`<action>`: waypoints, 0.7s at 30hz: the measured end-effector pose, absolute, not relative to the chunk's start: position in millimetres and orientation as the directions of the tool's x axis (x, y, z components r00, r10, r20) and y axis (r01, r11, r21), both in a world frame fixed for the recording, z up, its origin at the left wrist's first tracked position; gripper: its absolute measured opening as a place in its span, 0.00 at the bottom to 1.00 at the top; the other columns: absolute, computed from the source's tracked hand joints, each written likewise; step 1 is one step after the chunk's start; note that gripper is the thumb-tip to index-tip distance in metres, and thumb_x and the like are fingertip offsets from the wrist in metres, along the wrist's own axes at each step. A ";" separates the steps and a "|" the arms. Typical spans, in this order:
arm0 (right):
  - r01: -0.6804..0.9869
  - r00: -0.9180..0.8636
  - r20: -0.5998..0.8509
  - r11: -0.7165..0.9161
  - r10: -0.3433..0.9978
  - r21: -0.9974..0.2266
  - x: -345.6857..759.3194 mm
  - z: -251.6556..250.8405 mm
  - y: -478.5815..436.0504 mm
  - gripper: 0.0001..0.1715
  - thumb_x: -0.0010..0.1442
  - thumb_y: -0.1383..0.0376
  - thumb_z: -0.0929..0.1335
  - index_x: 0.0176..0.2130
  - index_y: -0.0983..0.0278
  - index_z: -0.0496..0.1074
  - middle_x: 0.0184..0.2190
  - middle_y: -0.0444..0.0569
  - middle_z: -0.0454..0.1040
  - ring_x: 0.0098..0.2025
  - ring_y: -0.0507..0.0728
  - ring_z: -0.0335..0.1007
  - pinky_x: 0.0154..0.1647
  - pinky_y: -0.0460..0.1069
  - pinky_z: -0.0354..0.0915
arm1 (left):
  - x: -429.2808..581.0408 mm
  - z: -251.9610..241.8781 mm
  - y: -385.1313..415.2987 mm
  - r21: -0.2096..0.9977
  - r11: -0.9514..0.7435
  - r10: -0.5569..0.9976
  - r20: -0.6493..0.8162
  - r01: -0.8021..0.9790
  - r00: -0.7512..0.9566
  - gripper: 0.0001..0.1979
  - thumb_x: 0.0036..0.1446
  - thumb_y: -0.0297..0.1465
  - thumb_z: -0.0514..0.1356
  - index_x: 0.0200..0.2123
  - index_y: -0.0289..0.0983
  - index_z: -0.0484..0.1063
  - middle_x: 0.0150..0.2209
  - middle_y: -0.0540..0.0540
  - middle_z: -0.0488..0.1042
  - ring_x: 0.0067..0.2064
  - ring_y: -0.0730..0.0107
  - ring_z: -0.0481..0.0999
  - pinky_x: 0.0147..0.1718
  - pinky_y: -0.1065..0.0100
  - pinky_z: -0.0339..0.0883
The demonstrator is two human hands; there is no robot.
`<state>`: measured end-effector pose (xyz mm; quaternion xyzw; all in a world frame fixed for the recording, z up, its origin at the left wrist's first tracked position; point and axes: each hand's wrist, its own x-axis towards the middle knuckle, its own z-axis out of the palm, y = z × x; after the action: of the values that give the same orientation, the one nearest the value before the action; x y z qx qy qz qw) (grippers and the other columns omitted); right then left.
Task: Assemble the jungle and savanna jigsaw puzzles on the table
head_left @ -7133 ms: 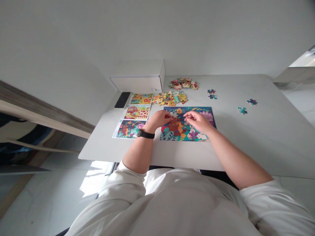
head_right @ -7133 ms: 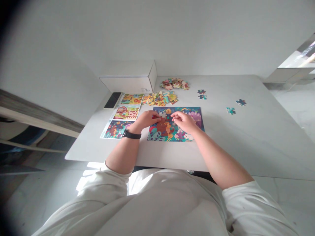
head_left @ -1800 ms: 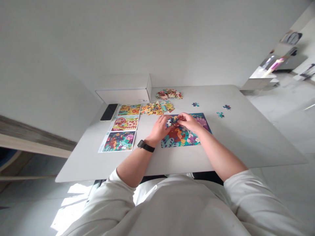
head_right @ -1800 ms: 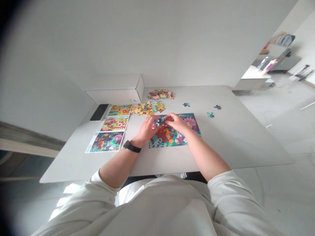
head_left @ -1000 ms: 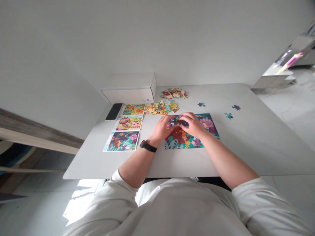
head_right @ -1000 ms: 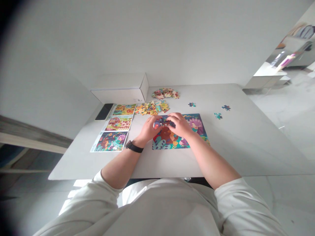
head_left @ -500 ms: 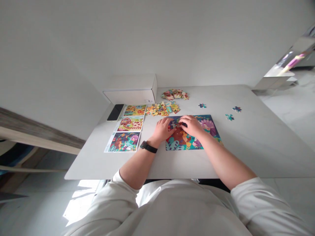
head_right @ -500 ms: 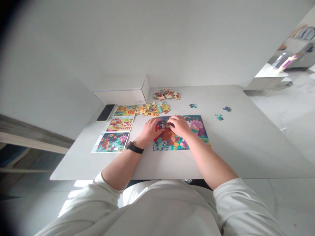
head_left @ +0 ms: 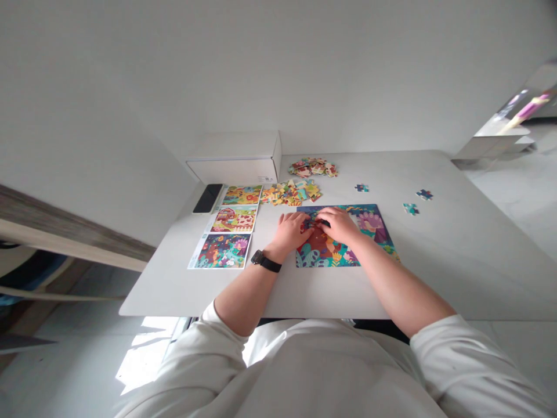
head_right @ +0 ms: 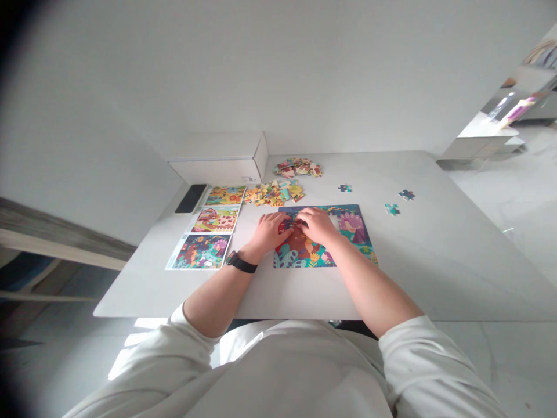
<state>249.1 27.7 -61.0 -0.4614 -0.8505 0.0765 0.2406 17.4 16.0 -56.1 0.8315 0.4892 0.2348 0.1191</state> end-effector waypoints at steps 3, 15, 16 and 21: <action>0.756 -0.443 0.349 0.553 0.826 -0.349 250.4 -61.8 25.9 0.15 0.66 0.69 0.74 0.51 0.56 0.85 0.56 0.52 0.82 0.57 0.64 0.77 0.65 0.62 0.70 | 17.6 -56.4 16.1 0.432 -0.477 0.879 0.260 0.766 0.400 0.15 0.64 0.38 0.69 0.53 0.43 0.81 0.63 0.39 0.80 0.64 0.42 0.76 0.68 0.35 0.62; 0.741 -0.534 0.289 0.604 0.795 -0.293 258.9 -58.0 16.0 0.14 0.69 0.65 0.72 0.52 0.57 0.86 0.53 0.52 0.85 0.53 0.66 0.77 0.61 0.63 0.69 | 18.7 -50.9 13.6 0.425 -0.527 0.849 0.295 0.736 0.438 0.12 0.65 0.35 0.69 0.51 0.46 0.84 0.63 0.42 0.81 0.64 0.45 0.78 0.72 0.33 0.60; 0.743 -0.539 0.280 0.605 0.794 -0.287 258.8 -58.1 16.0 0.15 0.69 0.66 0.72 0.52 0.57 0.86 0.53 0.52 0.85 0.53 0.66 0.77 0.61 0.63 0.69 | 18.7 -50.3 13.6 0.424 -0.550 0.835 0.299 0.719 0.463 0.13 0.65 0.34 0.68 0.52 0.45 0.84 0.63 0.42 0.81 0.64 0.47 0.78 0.71 0.36 0.62; 0.741 -0.555 0.263 0.613 0.789 -0.274 259.1 -57.2 16.1 0.17 0.68 0.67 0.72 0.53 0.57 0.86 0.56 0.52 0.85 0.54 0.67 0.77 0.61 0.64 0.69 | 18.8 -51.8 15.4 0.426 -0.622 0.782 0.297 0.658 0.547 0.13 0.65 0.34 0.68 0.52 0.45 0.85 0.62 0.43 0.82 0.65 0.49 0.78 0.67 0.43 0.71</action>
<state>259.1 16.1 -57.2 -0.4350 -0.8794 0.0655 0.1820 18.8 15.4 -51.8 0.8694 0.4141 0.2345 0.1331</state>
